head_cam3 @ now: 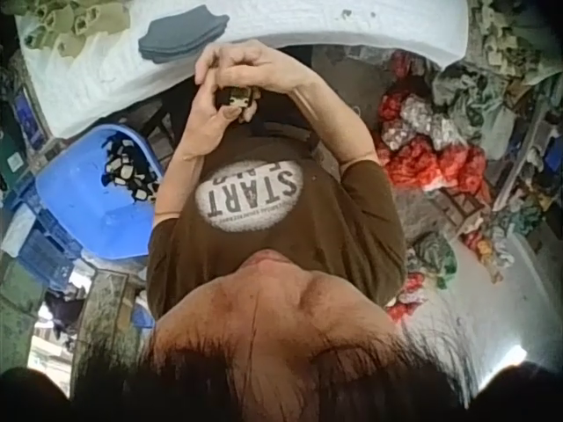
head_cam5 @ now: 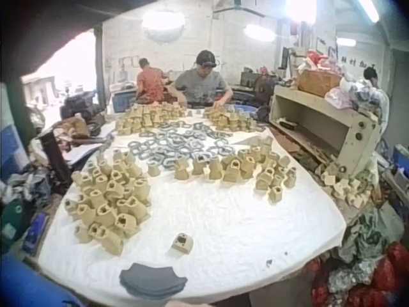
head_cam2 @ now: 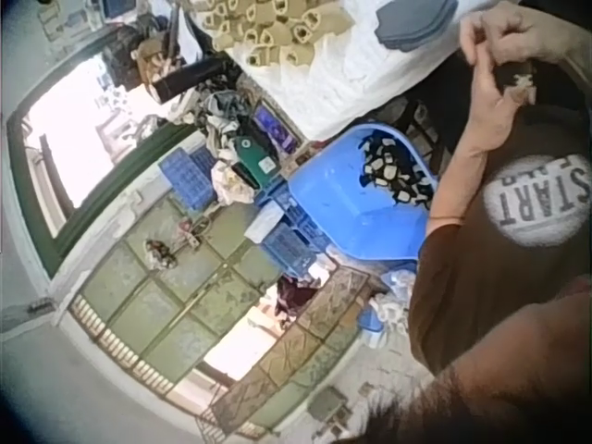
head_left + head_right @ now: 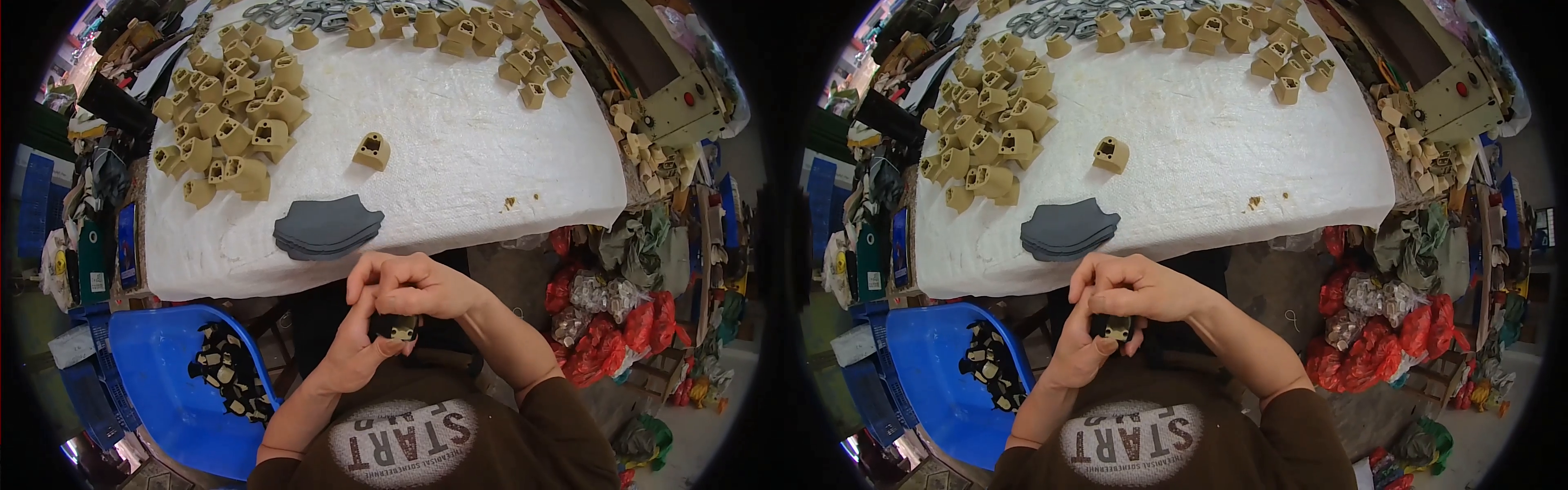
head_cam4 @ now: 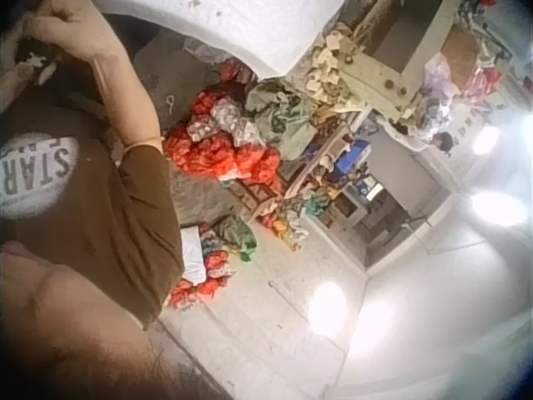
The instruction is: Manually assembling components for shoes at a workbench.
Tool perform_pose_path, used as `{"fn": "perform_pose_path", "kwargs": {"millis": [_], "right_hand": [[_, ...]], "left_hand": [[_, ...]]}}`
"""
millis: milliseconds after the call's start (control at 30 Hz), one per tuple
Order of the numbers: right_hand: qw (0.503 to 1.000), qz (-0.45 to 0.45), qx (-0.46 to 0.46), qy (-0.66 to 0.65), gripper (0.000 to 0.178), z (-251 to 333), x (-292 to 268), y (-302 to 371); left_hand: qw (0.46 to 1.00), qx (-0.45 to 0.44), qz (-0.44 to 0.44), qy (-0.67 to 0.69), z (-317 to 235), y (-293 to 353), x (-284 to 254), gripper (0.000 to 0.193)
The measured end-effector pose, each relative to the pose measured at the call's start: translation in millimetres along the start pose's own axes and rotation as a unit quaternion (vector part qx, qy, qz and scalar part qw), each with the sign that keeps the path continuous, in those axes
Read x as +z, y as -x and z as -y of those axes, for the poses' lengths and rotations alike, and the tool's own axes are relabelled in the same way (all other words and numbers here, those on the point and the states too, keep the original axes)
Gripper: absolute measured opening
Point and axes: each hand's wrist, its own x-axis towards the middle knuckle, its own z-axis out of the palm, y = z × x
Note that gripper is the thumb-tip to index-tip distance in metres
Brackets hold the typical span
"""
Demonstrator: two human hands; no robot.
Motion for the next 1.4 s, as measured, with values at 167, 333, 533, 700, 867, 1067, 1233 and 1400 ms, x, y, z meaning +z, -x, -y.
{"fn": "perform_pose_path", "kwargs": {"millis": [167, 333, 533, 700, 867, 1067, 1233, 1400], "right_hand": [[0.987, -0.069, -0.088, 0.119, 0.012, -5, 14, 6], [0.979, -0.163, -0.085, 0.086, 0.04, -24, 32, 18], [0.975, -0.18, -0.091, 0.096, 0.036, -23, 44, 21], [0.947, -0.2, -0.19, 0.167, 0.034, -36, 47, 17], [0.972, -0.171, -0.118, 0.109, 0.031, -29, 36, 15], [0.887, -0.268, -0.174, 0.332, 0.053, -21, 22, 23], [0.805, -0.228, -0.134, 0.531, 0.049, -12, 33, 11], [0.939, -0.252, -0.004, 0.234, 0.043, 1, 25, 18]], "left_hand": [[0.998, -0.007, -0.062, 0.011, 8, 0, -3, 0.075], [0.996, 0.049, -0.071, 0.039, 8, -1, -4, 0.065], [0.976, 0.042, -0.123, 0.177, -3, -5, 7, 0.038], [0.974, 0.111, -0.167, 0.102, 7, -4, 12, 0.025], [0.981, 0.053, -0.16, 0.099, 1, -3, 7, 0.036], [0.98, 0.106, -0.159, -0.05, -2, -3, -9, 0.076], [0.828, 0.252, -0.22, -0.45, 1, -9, -5, 0.077], [0.95, 0.169, -0.184, -0.186, -2, 0, -13, 0.061]]}}
